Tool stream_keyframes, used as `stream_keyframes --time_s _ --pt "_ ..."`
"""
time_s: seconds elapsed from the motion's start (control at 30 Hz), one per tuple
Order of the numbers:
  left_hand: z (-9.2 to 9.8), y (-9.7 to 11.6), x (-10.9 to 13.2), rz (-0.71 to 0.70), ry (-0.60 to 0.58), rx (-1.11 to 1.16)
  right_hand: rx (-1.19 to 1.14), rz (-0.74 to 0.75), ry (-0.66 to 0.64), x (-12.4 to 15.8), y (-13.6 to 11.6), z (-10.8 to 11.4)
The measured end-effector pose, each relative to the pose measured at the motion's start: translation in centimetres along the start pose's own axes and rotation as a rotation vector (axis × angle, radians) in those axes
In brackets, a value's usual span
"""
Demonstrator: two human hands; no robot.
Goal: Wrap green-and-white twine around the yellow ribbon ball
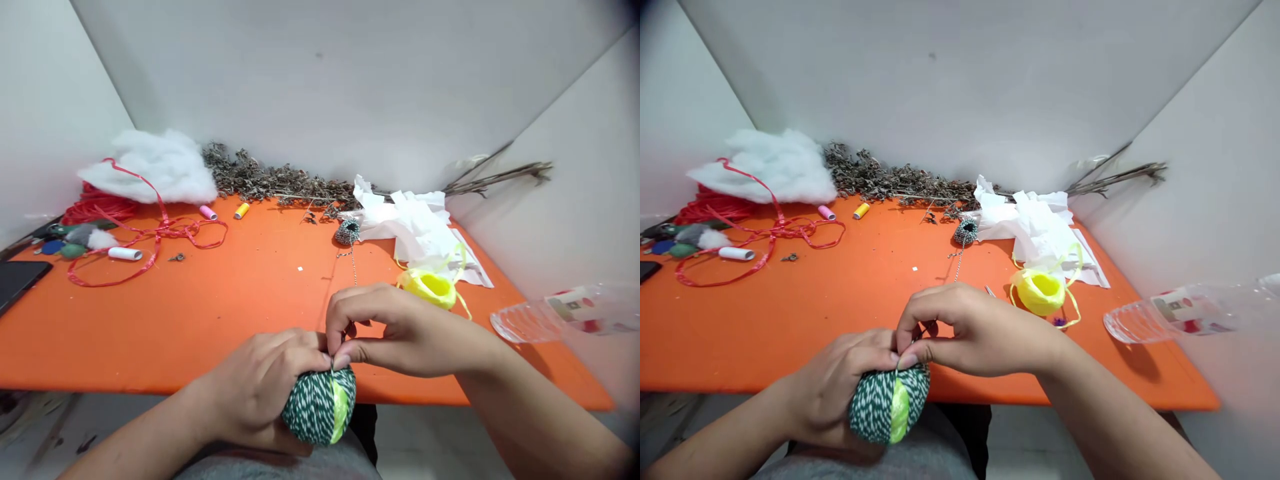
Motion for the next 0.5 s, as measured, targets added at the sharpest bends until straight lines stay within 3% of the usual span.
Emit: stream_keyframes --time_s 0.2,0.33,0.5 --pt "-0.2 0.2 0.5 -0.036 -0.002 -0.003 -0.027 -0.032 0.018 0.5 0.3 -0.3" --pt "-0.3 0.2 0.8 -0.035 -0.017 -0.054 -0.040 -0.138 0.058 1.0 0.6 -0.6" --pt "-0.4 0.3 0.7 -0.031 -0.031 -0.094 0.084 -0.198 0.147 1.6 0.2 -0.7"
Point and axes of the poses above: each hand's wrist, its own x-axis away from the middle knuckle, its own z-axis out of the back of the hand, y = z × x, the point moved 8 cm from there along -x, towards the middle knuckle, and after that the axes turned 3 degrees about x, right-handed, at the moved point
